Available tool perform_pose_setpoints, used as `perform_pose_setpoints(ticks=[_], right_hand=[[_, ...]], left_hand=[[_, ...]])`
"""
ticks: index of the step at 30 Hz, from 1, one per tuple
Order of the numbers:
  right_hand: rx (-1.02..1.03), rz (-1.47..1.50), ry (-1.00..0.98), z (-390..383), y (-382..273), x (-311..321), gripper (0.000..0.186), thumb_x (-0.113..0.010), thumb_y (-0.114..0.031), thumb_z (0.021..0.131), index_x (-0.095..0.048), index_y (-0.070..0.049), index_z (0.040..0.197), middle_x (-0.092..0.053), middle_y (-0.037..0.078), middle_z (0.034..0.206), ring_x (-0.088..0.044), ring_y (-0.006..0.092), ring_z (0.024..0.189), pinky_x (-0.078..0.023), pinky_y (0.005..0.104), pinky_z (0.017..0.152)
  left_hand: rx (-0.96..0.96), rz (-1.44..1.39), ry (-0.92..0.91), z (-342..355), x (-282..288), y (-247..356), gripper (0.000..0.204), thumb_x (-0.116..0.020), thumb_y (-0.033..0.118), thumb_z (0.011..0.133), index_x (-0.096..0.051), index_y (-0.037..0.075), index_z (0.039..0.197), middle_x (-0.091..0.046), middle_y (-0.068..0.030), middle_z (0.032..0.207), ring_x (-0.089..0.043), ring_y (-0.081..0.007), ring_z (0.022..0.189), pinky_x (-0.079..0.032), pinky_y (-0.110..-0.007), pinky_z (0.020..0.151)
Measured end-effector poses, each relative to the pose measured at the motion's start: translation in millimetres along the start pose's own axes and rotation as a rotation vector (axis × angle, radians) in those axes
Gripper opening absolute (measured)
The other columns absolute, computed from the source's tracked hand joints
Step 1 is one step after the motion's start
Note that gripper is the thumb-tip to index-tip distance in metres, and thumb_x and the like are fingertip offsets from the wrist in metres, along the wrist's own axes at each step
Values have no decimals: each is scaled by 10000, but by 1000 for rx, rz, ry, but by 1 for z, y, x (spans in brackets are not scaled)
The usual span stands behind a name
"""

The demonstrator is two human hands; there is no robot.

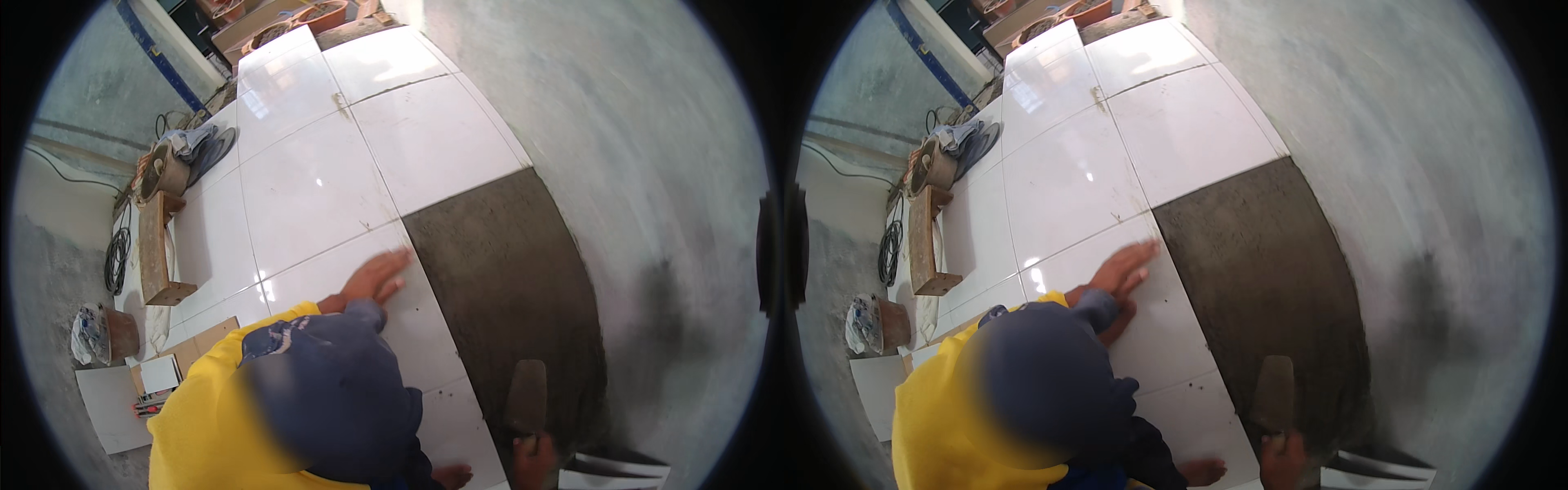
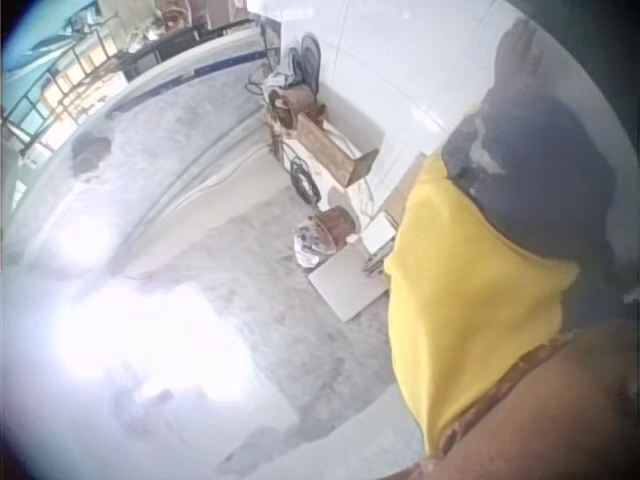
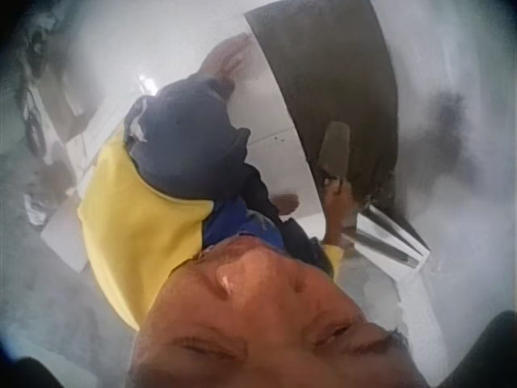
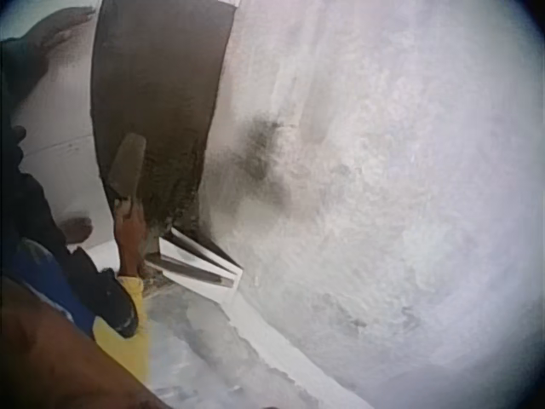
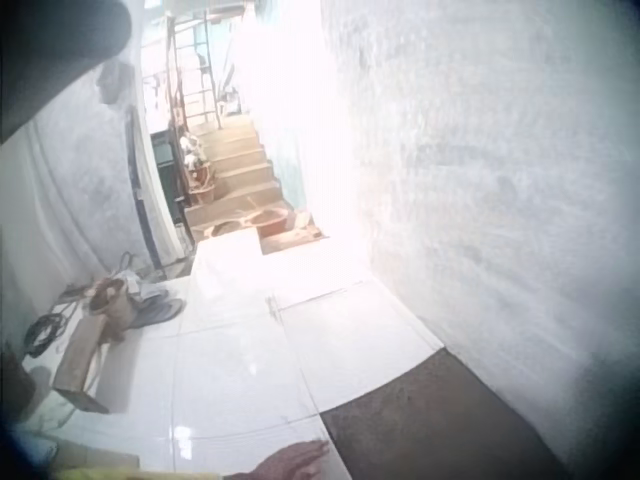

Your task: The person is laying white ceramic floor tiles. They spread cement on the floor with a trowel, place a tile, and tap it into place with a hammer. They also apply cement to the back of a tile before setting it.

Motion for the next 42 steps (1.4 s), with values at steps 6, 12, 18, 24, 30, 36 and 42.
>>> perform_pose_setpoints(ticks=[6, 12, 18, 24, 30, 36, 42], right_hand=[[-108, 349, 128, -95, 74, -68, 421, -760, -228, 971, -644, 38, 1276, -689, 279, 1110, -665, 506, 1034, -534, 551, 900], [-186, 442, 22, -136, 71, -67, 471, -830, -229, 940, -637, 43, 1273, -701, 274, 1184, -702, 426, 1055, -555, 481, 927], [294, 555, -156, -76, 9, -121, 405, -747, -188, 991, -629, 23, 1316, -684, 225, 1263, -688, 471, 1054, -568, 520, 934], [252, 521, -78, -39, -6, -130, 413, -696, -218, 1027, -619, 28, 1349, -678, 229, 1249, -667, 467, 1110, -548, 535, 966], [310, 540, -53, -4, -38, -150, 464, -636, -277, 1074, -568, -14, 1450, -640, 267, 1260, -653, 493, 1153, -552, 555, 983], [82, 588, -5, -1, -41, -116, 446, -689, -229, 1042, -591, -10, 1418, -649, 243, 1233, -656, 465, 1143, -542, 522, 986], [-172, 519, 429, -62, 68, -82, 427, -776, -204, 970, -632, -33, 1334, -642, 207, 1200, -667, 445, 1077, -549, 515, 917]], left_hand=[[140, 491, -40, 12, -35, -11, 673, -533, 387, 1139, -350, 37, 1685, -242, -192, 1801, -227, -347, 1671, -218, -526, 1347], [38, -15, -534, -27, -38, 96, 580, -551, 409, 1153, -427, 224, 1688, -544, -119, 1654, -525, -329, 1515, -440, -463, 1205], [345, -245, -68, -37, -22, 64, 402, -638, 295, 1115, -700, 42, 1422, -760, -186, 1316, -724, -274, 1189, -554, -391, 1050], [288, -98, -223, -68, -19, 86, 378, -631, 254, 1118, -692, 29, 1417, -739, -193, 1357, -677, -280, 1298, -522, -403, 1117], [393, -326, -138, -83, -27, 62, 392, -617, 254, 1124, -689, -25, 1391, -744, -180, 1362, -664, -283, 1329, -490, -396, 1163], [285, -167, -172, -69, -11, 49, 364, -612, 237, 1112, -715, -17, 1351, -755, -177, 1328, -681, -281, 1288, -499, -401, 1149], [324, -364, -126, -77, -29, 18, 297, -628, 157, 1104, -724, -37, 1308, -770, -135, 1254, -704, -230, 1199, -520, -358, 1097]])
Point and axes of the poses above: each hand's wrist, its own z-axis towards the middle knuckle, its own x-axis out of the back of the hand, y = z × x, the point moved 2 cm from there along z, towards the middle knuckle
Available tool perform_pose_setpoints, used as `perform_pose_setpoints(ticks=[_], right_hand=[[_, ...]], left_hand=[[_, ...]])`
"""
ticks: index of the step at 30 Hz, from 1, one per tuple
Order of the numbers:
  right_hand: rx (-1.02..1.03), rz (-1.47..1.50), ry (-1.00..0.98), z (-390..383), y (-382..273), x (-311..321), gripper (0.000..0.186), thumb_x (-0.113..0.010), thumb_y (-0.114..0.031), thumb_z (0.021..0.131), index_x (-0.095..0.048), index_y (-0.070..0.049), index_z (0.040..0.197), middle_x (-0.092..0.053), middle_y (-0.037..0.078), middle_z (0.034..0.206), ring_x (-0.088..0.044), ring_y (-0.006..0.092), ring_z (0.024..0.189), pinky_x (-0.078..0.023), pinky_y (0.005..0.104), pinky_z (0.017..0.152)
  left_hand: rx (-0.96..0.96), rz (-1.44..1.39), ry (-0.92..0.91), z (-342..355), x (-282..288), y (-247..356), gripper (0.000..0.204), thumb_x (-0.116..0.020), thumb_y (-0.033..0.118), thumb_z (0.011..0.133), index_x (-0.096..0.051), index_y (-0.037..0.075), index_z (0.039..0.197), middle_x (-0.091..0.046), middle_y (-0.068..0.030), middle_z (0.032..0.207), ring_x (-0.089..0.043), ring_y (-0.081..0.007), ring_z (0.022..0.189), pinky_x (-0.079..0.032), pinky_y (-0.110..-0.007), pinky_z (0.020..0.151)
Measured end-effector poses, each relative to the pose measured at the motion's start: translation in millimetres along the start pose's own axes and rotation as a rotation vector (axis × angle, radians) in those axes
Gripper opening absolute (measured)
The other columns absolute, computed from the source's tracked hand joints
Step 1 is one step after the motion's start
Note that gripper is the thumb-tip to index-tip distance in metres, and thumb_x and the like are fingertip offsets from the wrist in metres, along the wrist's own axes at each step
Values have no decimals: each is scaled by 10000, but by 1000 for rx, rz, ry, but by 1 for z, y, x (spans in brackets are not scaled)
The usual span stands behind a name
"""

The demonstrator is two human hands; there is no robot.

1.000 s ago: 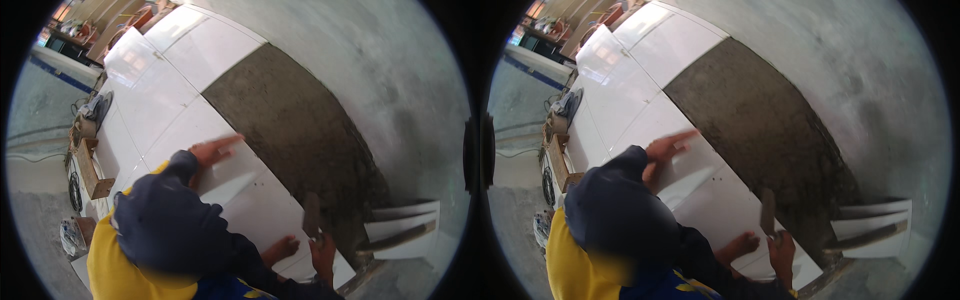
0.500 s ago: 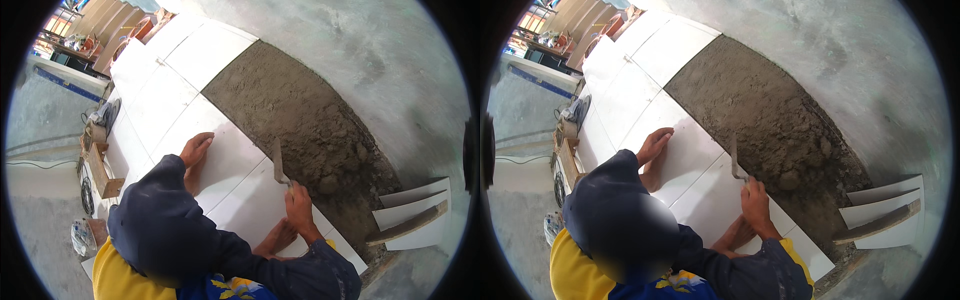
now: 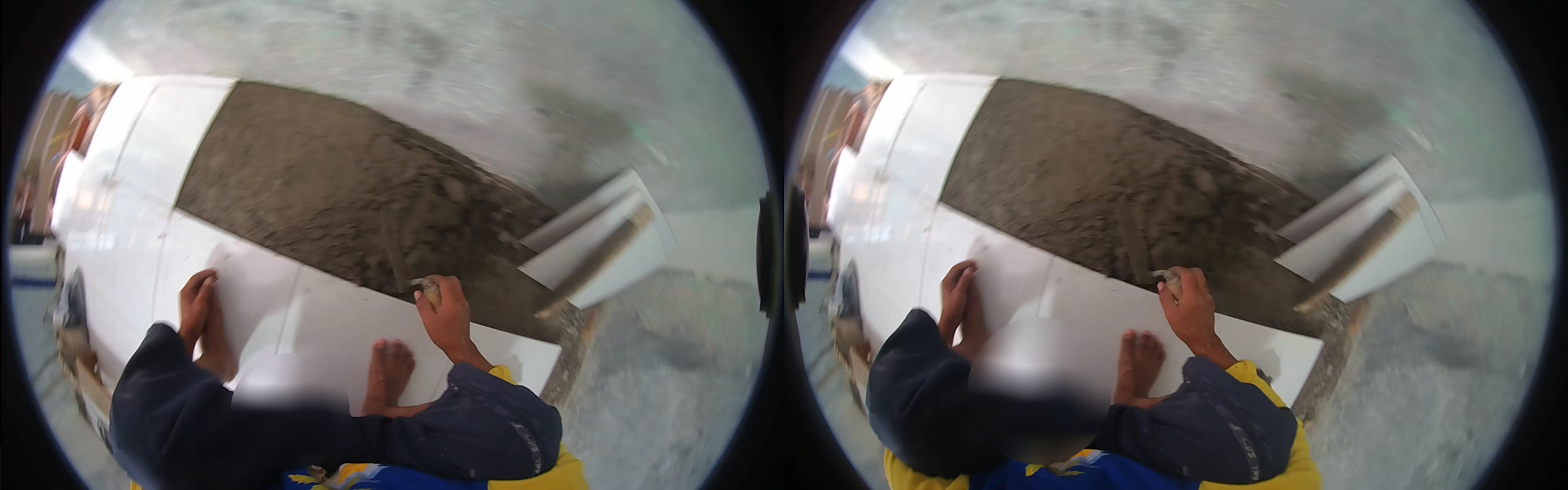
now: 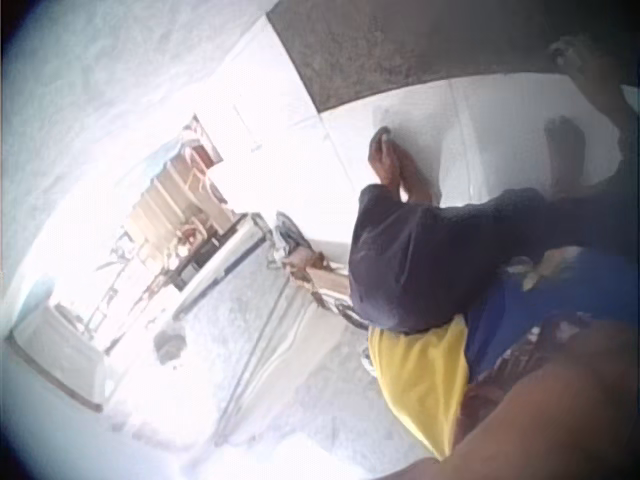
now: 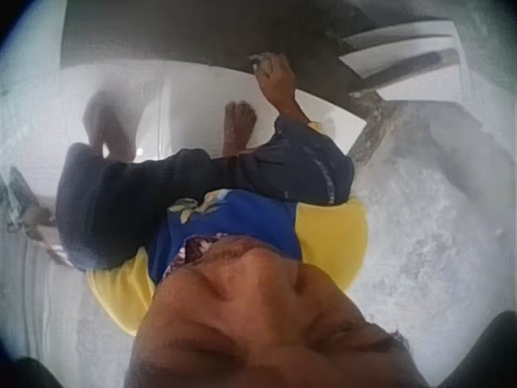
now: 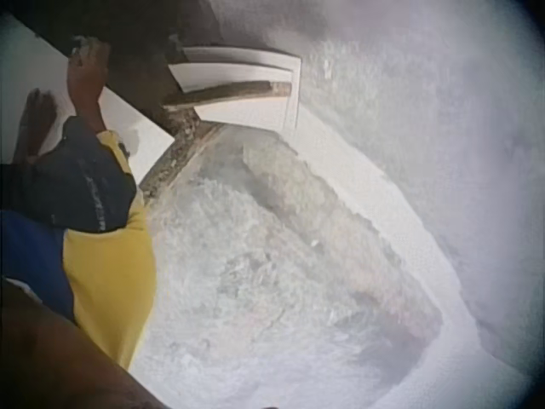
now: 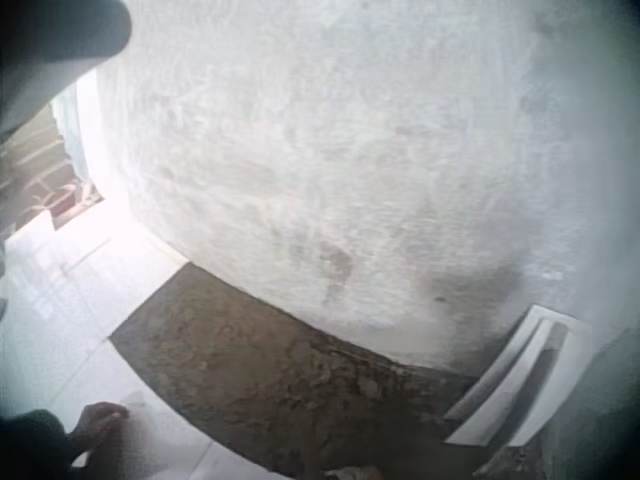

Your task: The person is laying white ceramic floor tiles. They spread cement on the floor with a trowel, place a tile, and tap it into place with a hammer. They also apply cement to the back of a tile before setting it.

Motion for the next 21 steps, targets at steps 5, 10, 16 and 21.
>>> perform_pose_setpoints(ticks=[5, 10, 16, 21], right_hand=[[-237, -298, 314, -42, 91, 62, 382, -799, -197, 942, -678, -59, 1276, -616, 185, 1192, -675, 430, 1054, -551, 523, 892], [-382, -434, 297, -84, 155, 82, 417, -825, -244, 923, -696, -75, 1282, -618, 180, 1181, -673, 428, 1077, -560, 528, 875], [-491, -256, 439, -66, 185, 110, 531, -806, -394, 969, -687, -35, 1341, -653, 223, 1269, -662, 452, 1119, -547, 541, 960], [-420, -607, 905, -13, 210, 233, 910, -846, -589, 888, -579, 84, 1440, -616, 320, 1377, -594, 508, 1207, -470, 582, 1091]], left_hand=[[10, -52, -13, 3, 3, 8, 356, -644, 207, 1103, -690, -61, 1333, -752, -171, 1266, -704, -253, 1203, -505, -364, 1111], [1, -104, -54, 13, -14, -1, 360, -616, 210, 1124, -669, -61, 1356, -734, -166, 1291, -679, -264, 1229, -493, -377, 1128], [11, -150, -22, 14, 7, -17, 321, -634, 193, 1118, -689, -34, 1337, -732, -121, 1265, -680, -216, 1195, -505, -341, 1095], [8, -144, -32, 14, 3, -12, 287, -635, 168, 1113, -705, -32, 1307, -742, -93, 1215, -676, -188, 1136, -506, -320, 1057]])
Point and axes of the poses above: each hand's wrist, its own z-axis towards the middle knuckle, its own x-axis out of the back of the hand, y = z × x, the point moved 2 cm from there along z, towards the middle knuckle
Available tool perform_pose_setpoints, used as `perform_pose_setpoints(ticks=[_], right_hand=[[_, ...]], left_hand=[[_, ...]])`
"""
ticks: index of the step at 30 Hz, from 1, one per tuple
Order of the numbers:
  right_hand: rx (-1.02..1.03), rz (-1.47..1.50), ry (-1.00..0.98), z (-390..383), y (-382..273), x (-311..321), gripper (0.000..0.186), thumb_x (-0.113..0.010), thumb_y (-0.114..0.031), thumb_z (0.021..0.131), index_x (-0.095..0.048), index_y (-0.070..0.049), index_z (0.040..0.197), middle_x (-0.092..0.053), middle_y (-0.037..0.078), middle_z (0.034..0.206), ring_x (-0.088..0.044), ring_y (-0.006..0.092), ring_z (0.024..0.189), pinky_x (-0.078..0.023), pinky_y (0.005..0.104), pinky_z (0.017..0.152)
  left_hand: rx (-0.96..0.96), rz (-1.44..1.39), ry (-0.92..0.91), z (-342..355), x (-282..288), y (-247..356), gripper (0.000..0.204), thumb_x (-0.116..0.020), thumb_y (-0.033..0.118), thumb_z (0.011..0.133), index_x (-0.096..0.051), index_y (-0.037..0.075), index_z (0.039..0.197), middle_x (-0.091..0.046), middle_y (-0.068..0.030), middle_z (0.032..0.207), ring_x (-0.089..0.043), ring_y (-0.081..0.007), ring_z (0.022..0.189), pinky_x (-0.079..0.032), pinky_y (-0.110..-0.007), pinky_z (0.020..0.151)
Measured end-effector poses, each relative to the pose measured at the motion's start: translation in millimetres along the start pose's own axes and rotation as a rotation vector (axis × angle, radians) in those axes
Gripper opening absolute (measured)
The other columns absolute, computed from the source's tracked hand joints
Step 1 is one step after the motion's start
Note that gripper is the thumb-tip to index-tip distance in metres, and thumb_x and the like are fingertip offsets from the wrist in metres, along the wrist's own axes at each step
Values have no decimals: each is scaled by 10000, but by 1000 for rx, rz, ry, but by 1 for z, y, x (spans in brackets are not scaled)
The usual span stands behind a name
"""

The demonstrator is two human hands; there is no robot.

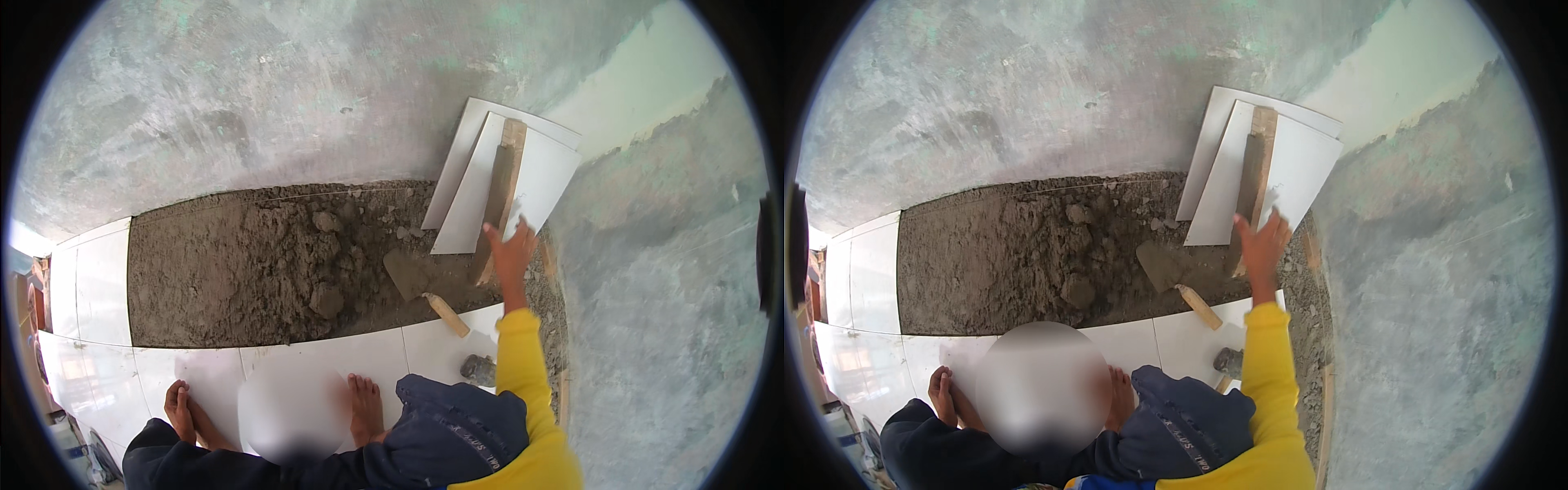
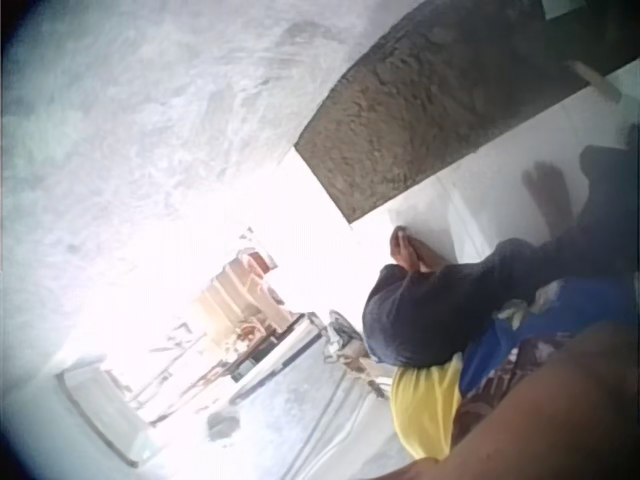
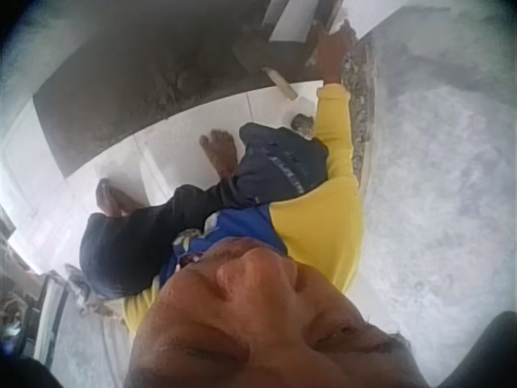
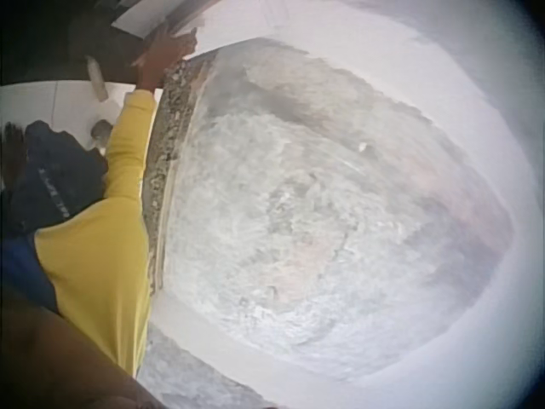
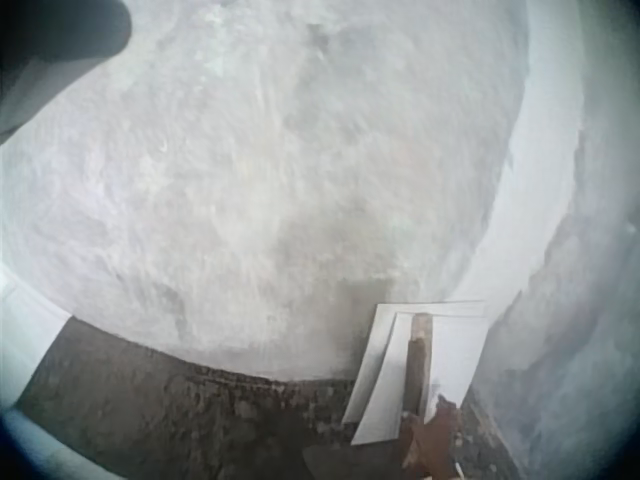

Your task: The person is laying white ceramic floor tiles. They spread cement on the floor with a trowel, place a tile, and tap it into place with a hammer. They also apply cement to the back of a tile before setting it.

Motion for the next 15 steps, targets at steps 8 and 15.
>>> perform_pose_setpoints(ticks=[8, 15], right_hand=[[29, -108, -418, 80, -9, 8, 645, -913, -409, 797, -704, 43, 1207, -707, 226, 1168, -622, 440, 1138, -522, 538, 999], [503, -179, -366, 19, 15, 55, 547, -879, -220, 713, -711, -24, 1195, -695, 163, 1151, -620, 383, 1100, -524, 510, 962]], left_hand=[[-17, -24, 3, 8, -2, -8, 273, -641, 162, 1112, -714, -20, 1301, -744, -76, 1189, -671, -171, 1122, -510, -309, 1038], [48, -21, 44, 6, -3, -12, 290, -656, 195, 1117, -698, -16, 1311, -731, -68, 1210, -669, -156, 1094, -534, -303, 1009]])
Point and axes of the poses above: each hand's wrist, its own z-axis towards the middle knuckle, its own x-axis out of the back of the hand, y = z × x, the point moved 2 cm from there along z, towards the middle knuckle
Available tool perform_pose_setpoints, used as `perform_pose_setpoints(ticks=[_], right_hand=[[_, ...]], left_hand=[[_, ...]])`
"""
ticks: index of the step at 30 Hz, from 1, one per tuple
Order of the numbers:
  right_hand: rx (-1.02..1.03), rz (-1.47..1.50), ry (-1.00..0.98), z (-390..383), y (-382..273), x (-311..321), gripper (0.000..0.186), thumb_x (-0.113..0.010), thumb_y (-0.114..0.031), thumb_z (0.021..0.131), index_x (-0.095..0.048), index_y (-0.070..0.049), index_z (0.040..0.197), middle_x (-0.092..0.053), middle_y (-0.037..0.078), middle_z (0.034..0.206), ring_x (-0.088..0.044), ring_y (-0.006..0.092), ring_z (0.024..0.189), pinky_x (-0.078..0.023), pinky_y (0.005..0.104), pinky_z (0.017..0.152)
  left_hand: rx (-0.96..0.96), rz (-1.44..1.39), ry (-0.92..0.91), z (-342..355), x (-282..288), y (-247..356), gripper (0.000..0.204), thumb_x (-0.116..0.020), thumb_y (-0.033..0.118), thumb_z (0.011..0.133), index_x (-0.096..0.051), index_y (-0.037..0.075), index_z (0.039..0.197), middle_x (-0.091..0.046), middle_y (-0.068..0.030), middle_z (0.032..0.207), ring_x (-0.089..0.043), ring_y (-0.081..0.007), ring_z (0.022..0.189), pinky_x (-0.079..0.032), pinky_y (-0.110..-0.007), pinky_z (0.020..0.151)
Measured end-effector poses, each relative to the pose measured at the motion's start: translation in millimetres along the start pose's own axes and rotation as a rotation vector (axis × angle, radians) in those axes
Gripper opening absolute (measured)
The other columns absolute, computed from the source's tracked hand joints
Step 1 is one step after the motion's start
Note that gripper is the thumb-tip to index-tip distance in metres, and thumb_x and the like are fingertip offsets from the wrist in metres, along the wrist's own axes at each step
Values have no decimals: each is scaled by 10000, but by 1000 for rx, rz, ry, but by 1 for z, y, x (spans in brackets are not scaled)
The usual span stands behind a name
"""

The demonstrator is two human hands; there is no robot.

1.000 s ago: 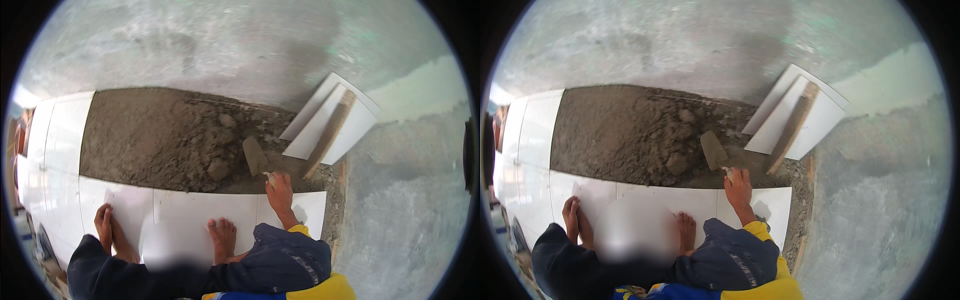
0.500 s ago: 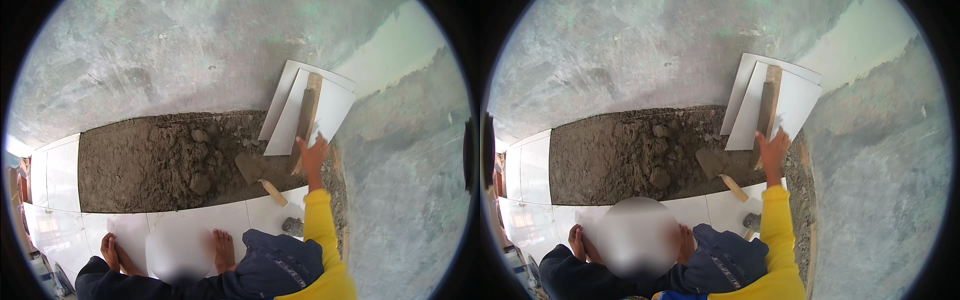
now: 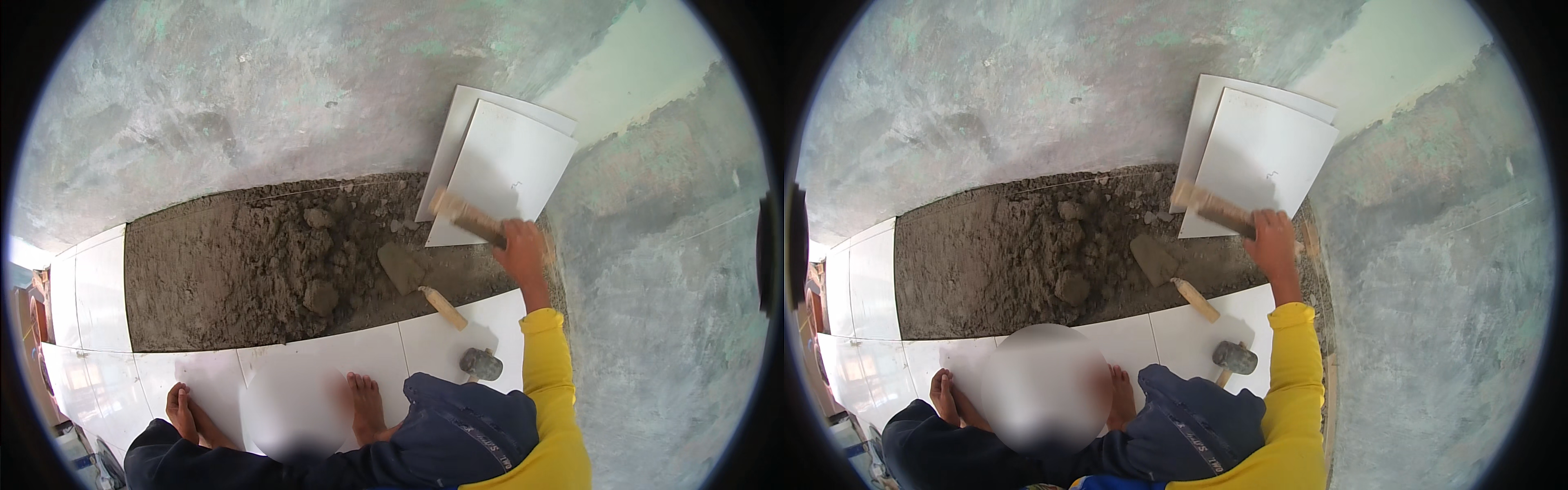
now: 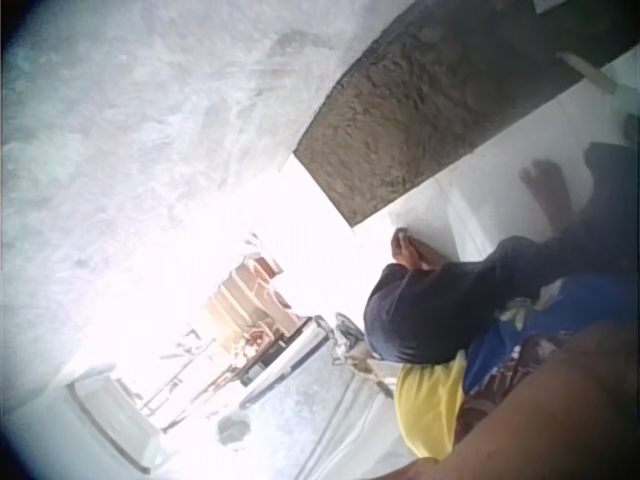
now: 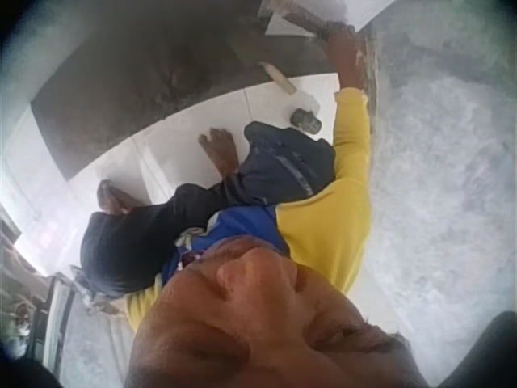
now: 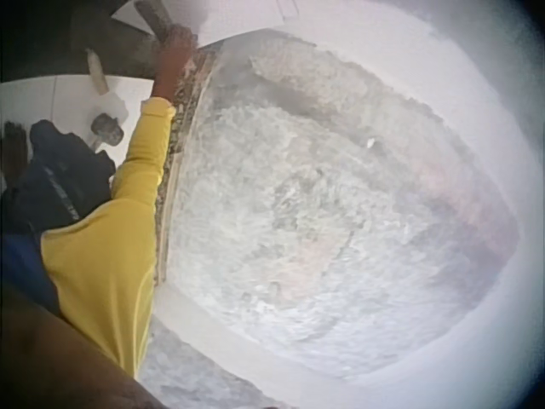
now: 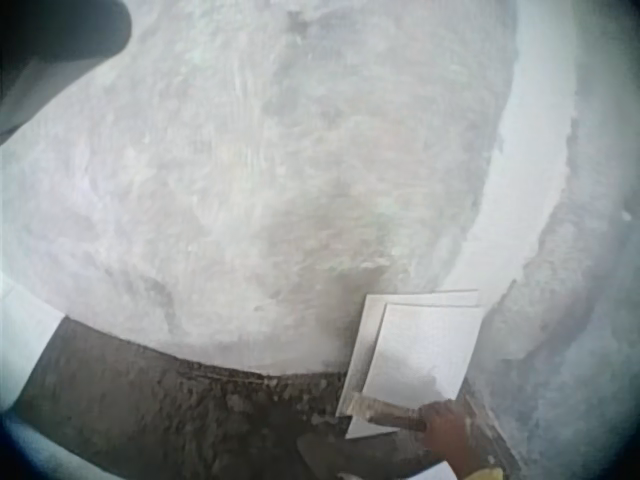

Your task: The person is laying white ceramic floor tiles. They spread cement on the floor with a trowel, place a tile, and tap it into place with a hammer. They also apply cement to the back of a tile before setting it.

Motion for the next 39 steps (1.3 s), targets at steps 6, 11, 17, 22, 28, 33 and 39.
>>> perform_pose_setpoints(ticks=[6, 11, 17, 22, 28, 33, 39], right_hand=[[49, -93, -109, -63, 35, -74, 533, -867, -119, 681, -703, -40, 1181, -696, 141, 1150, -624, 388, 1103, -511, 525, 1001], [-32, -69, -499, -58, 47, -75, 453, -862, -158, 806, -716, -76, 1227, -724, 128, 1246, -639, 376, 1228, -528, 516, 995], [-325, 111, -442, 72, 46, -21, 471, -806, -126, 897, -689, -84, 1352, -694, 172, 1358, -618, 397, 1312, -517, 476, 1107], [-182, 334, 325, 121, 184, -38, 565, -710, -191, 1041, -533, -10, 1546, -655, 184, 1462, -643, 337, 1329, -543, 439, 1097], [-749, 923, 657, 176, 335, -51, 592, -672, -412, 1089, -664, 88, 1406, -735, 217, 1320, -720, 322, 1140, -585, 429, 996], [-1152, 895, 348, 137, 277, -124, 749, -662, -501, 1078, -567, 117, 1492, -671, 228, 1432, -686, 347, 1227, -565, 467, 1039], [-1025, 1087, 264, 105, 304, -159, 956, -524, -690, 1080, -350, 30, 1684, -390, 202, 1721, -441, 373, 1531, -384, 512, 1236]], left_hand=[[-54, 39, -58, 16, 4, -18, 264, -642, 187, 1118, -719, 2, 1289, -747, -55, 1146, -671, -157, 1091, -518, -292, 975], [-121, 144, -78, 25, 14, -22, 292, -642, 206, 1123, -696, 10, 1333, -736, -76, 1184, -683, -155, 1055, -546, -304, 964], [88, 52, 47, -13, 26, -16, 378, -642, 213, 1127, -624, 12, 1447, -738, -84, 1166, -705, -180, 1091, -570, -315, 971], [76, 80, 166, -48, 68, -2, 393, -634, 213, 1129, -609, 11, 1465, -743, -97, 1159, -728, -189, 1047, -587, -322, 928], [56, 77, 350, -64, 76, 90, 382, -618, 187, 1108, -640, -2, 1440, -774, -136, 1175, -769, -200, 953, -614, -328, 818], [-29, 594, 66, -79, 45, 331, 363, -698, 242, 1074, -709, -17, 1328, -798, -133, 1107, -775, -194, 986, -616, -335, 867], [-304, 903, -639, 1, -172, 377, 331, -710, 303, 1076, -752, 80, 1318, -765, -147, 1316, -758, -299, 1143, -624, -448, 979]])
Point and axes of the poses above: each hand's wrist, its own z-axis towards the middle knuckle, its own x-axis out of the back of the hand, y = z × x, the point moved 2 cm from there along z, towards the middle knuckle
